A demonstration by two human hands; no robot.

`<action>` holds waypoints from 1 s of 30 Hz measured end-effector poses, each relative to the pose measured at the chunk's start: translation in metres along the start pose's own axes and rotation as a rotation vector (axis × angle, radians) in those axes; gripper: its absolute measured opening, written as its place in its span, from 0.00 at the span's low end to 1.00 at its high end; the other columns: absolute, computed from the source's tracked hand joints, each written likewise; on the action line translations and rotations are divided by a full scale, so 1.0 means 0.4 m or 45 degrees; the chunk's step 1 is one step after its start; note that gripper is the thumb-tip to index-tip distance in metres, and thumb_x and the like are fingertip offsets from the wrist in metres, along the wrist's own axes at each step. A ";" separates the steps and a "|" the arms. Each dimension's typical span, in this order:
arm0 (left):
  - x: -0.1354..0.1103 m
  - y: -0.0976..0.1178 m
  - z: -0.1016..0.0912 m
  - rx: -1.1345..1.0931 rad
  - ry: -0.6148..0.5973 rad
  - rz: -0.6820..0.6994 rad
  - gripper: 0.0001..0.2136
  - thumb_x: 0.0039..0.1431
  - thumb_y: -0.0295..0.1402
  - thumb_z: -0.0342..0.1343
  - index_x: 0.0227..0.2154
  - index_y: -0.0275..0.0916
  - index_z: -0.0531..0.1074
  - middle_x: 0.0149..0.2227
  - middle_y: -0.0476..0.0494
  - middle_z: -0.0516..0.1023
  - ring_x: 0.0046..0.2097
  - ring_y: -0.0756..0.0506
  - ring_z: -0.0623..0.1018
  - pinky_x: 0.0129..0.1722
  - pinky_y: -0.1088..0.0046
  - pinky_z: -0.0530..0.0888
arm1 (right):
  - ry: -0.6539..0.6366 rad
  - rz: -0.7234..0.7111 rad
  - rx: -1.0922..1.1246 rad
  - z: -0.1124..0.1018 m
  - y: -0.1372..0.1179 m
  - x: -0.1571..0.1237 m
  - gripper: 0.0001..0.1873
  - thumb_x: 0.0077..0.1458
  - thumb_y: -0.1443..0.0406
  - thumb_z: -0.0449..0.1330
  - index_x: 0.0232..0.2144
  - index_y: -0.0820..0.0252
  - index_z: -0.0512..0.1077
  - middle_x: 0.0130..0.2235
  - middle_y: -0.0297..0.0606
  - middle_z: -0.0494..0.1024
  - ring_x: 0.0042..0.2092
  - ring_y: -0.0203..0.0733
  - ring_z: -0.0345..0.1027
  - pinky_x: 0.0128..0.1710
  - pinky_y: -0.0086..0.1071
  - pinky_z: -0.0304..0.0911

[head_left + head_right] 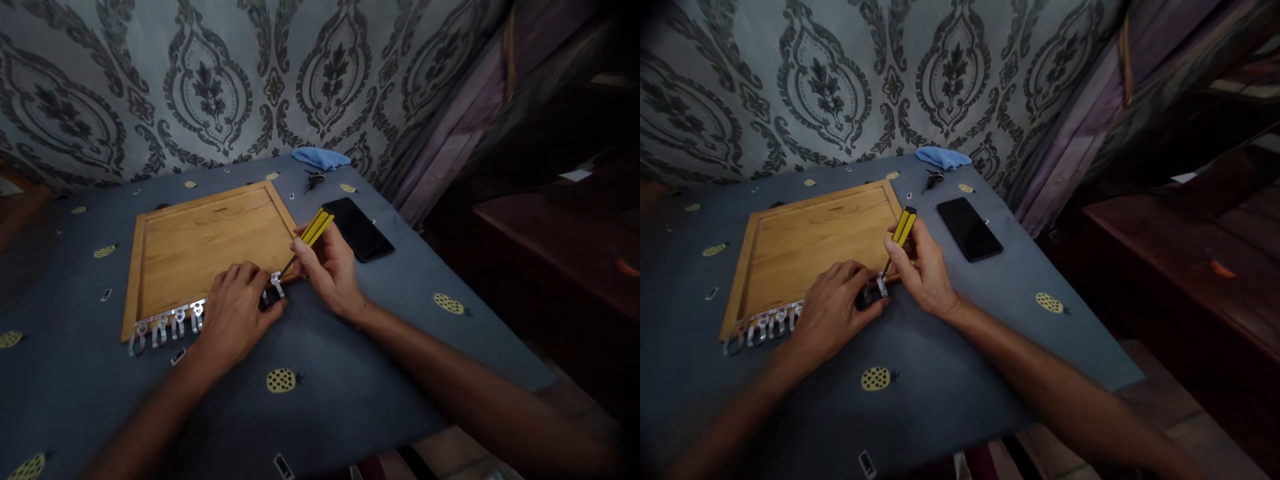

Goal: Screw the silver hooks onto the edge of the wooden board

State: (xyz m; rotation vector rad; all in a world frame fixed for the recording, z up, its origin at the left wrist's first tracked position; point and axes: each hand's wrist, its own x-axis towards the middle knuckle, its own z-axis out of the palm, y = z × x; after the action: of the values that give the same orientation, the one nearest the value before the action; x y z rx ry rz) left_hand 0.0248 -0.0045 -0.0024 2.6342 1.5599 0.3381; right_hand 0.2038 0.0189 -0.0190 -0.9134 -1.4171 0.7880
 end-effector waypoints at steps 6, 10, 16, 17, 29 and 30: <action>-0.002 0.000 0.002 -0.036 -0.013 -0.011 0.15 0.64 0.41 0.62 0.49 0.39 0.76 0.47 0.38 0.77 0.51 0.34 0.75 0.53 0.51 0.73 | -0.034 0.045 -0.046 -0.004 0.000 -0.005 0.14 0.67 0.51 0.61 0.45 0.51 0.68 0.30 0.30 0.72 0.24 0.36 0.67 0.24 0.33 0.70; 0.000 0.003 0.001 -0.045 -0.046 -0.020 0.15 0.64 0.42 0.62 0.48 0.40 0.76 0.47 0.37 0.78 0.51 0.33 0.75 0.52 0.49 0.73 | -0.049 0.066 -0.051 -0.006 -0.002 -0.013 0.13 0.68 0.52 0.61 0.46 0.51 0.68 0.31 0.30 0.73 0.24 0.35 0.68 0.24 0.32 0.71; -0.001 0.004 0.011 -0.045 0.022 -0.018 0.16 0.64 0.46 0.62 0.47 0.40 0.76 0.46 0.38 0.79 0.49 0.35 0.75 0.51 0.51 0.73 | -0.050 0.048 -0.157 -0.011 -0.009 -0.023 0.11 0.69 0.54 0.60 0.47 0.52 0.69 0.35 0.33 0.77 0.25 0.35 0.70 0.24 0.32 0.72; -0.002 0.004 0.013 -0.043 0.031 -0.018 0.16 0.65 0.46 0.62 0.47 0.40 0.76 0.46 0.38 0.79 0.48 0.35 0.75 0.51 0.51 0.73 | -0.055 0.036 -0.170 -0.012 -0.011 -0.025 0.10 0.69 0.55 0.60 0.47 0.52 0.69 0.36 0.33 0.77 0.25 0.35 0.71 0.25 0.32 0.72; -0.001 0.004 0.016 -0.112 0.050 -0.016 0.12 0.64 0.41 0.62 0.44 0.39 0.78 0.46 0.36 0.79 0.47 0.34 0.75 0.50 0.50 0.73 | 0.021 0.006 -0.152 -0.004 -0.029 -0.030 0.06 0.70 0.59 0.60 0.46 0.49 0.70 0.40 0.34 0.77 0.25 0.33 0.71 0.24 0.32 0.73; -0.001 0.004 0.017 -0.116 0.043 -0.018 0.11 0.64 0.41 0.62 0.43 0.40 0.78 0.46 0.36 0.79 0.47 0.34 0.75 0.50 0.50 0.73 | 0.016 0.017 -0.162 -0.005 -0.029 -0.030 0.06 0.70 0.59 0.60 0.47 0.50 0.69 0.40 0.34 0.77 0.25 0.33 0.71 0.24 0.32 0.73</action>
State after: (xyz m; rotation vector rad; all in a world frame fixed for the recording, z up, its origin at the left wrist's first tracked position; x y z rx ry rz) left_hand 0.0274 -0.0051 -0.0088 2.5610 1.5331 0.4443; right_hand 0.2045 0.0028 -0.0143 -1.0247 -1.4644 0.7073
